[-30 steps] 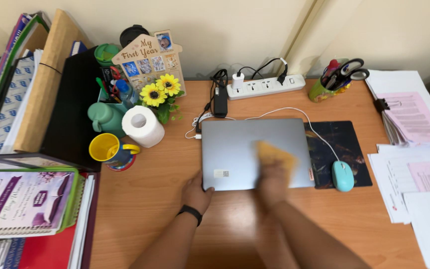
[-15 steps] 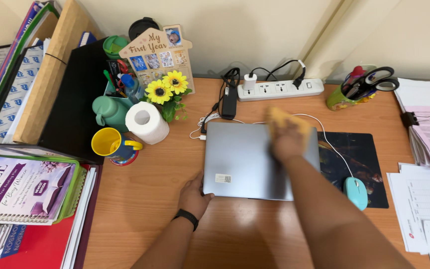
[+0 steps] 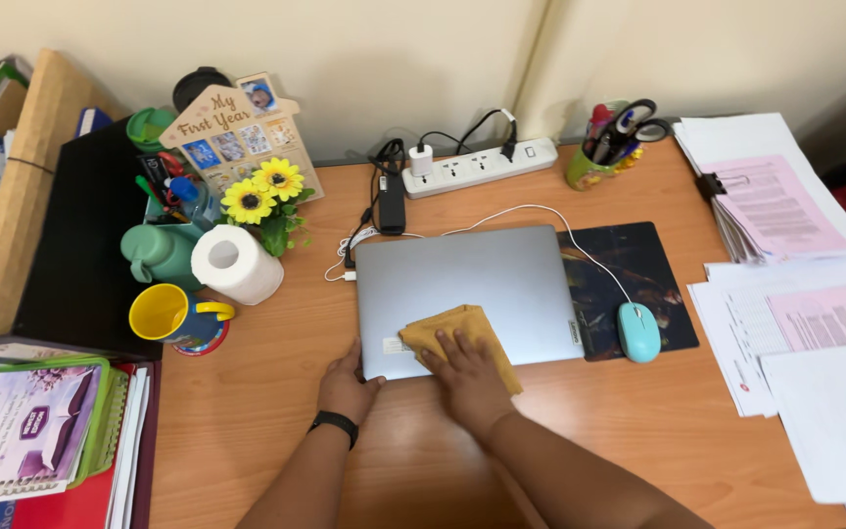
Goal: The person wipes a wooden desk surface with a yellow cloth, then organizes stacks of paper and a laptop. They move a roll of paper towels and a pen holder to clear space, then continue wiping the desk.
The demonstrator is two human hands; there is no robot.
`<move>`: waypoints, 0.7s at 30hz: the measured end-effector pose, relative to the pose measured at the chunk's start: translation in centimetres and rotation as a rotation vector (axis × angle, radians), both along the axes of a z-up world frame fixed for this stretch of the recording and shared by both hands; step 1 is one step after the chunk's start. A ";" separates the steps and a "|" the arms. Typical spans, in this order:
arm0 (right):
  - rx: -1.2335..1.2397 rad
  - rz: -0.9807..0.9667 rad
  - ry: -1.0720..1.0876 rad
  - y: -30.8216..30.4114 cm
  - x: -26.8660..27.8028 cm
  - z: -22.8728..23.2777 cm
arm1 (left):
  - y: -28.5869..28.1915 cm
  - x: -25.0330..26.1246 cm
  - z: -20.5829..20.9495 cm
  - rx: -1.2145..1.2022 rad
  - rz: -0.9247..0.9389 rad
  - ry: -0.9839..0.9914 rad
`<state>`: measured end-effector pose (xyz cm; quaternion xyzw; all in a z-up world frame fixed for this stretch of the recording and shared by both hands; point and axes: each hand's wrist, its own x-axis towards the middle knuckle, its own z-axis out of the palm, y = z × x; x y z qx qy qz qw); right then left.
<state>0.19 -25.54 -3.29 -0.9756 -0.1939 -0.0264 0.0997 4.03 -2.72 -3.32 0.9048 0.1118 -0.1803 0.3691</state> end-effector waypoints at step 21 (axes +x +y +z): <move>-0.135 -0.808 0.269 -14.2 -14.5 -4.9 | 0.5 -1.1 1.0 0.137 -0.174 -0.071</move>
